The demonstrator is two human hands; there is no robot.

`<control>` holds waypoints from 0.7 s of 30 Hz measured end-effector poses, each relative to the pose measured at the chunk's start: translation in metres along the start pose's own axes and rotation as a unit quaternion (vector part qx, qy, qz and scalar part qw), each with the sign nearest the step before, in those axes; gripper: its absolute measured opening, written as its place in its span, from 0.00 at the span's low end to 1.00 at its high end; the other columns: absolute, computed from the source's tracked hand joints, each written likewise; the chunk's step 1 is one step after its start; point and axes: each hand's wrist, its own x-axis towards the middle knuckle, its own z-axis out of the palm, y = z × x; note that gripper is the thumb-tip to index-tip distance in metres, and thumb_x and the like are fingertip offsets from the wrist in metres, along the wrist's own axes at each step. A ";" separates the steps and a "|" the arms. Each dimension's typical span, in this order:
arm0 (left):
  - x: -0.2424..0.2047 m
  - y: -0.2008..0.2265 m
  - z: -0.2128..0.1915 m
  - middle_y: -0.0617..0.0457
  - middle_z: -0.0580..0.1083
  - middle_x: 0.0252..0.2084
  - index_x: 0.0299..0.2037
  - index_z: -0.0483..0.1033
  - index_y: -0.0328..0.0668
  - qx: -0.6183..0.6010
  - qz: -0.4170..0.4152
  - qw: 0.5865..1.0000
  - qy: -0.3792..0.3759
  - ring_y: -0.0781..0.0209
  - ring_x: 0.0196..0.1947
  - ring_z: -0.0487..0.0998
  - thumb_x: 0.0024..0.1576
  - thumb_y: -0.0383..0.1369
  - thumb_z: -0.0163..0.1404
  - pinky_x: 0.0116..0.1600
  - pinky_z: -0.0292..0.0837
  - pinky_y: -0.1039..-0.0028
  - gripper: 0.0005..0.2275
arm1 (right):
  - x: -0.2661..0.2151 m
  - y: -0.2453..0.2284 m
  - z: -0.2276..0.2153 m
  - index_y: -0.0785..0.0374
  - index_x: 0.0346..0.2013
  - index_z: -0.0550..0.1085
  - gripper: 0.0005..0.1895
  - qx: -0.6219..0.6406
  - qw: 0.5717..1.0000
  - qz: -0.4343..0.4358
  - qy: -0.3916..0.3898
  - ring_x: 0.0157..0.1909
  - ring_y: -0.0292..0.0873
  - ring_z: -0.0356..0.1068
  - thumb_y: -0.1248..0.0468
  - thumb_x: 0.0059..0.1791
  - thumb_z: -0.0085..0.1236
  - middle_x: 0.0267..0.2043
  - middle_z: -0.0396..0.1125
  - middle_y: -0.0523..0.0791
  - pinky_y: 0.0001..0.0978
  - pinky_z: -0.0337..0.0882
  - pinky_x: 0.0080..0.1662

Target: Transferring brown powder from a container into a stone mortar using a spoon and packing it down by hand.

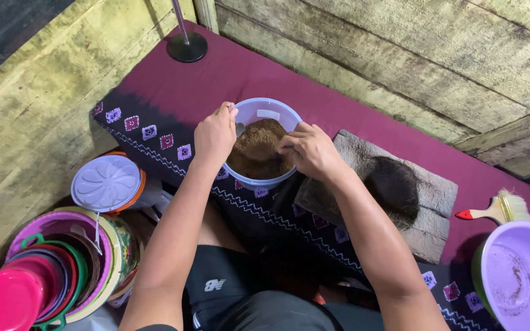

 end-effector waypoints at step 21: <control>0.005 -0.007 0.000 0.59 0.75 0.41 0.29 0.79 0.46 0.073 0.026 0.988 0.136 0.53 0.43 0.78 0.60 0.36 0.51 0.40 0.76 0.59 0.09 | -0.013 0.033 0.018 0.51 0.33 0.76 0.02 -0.084 0.989 0.092 0.084 0.33 0.47 0.68 0.62 0.50 0.61 0.23 0.66 0.41 0.38 0.66 0.38</control>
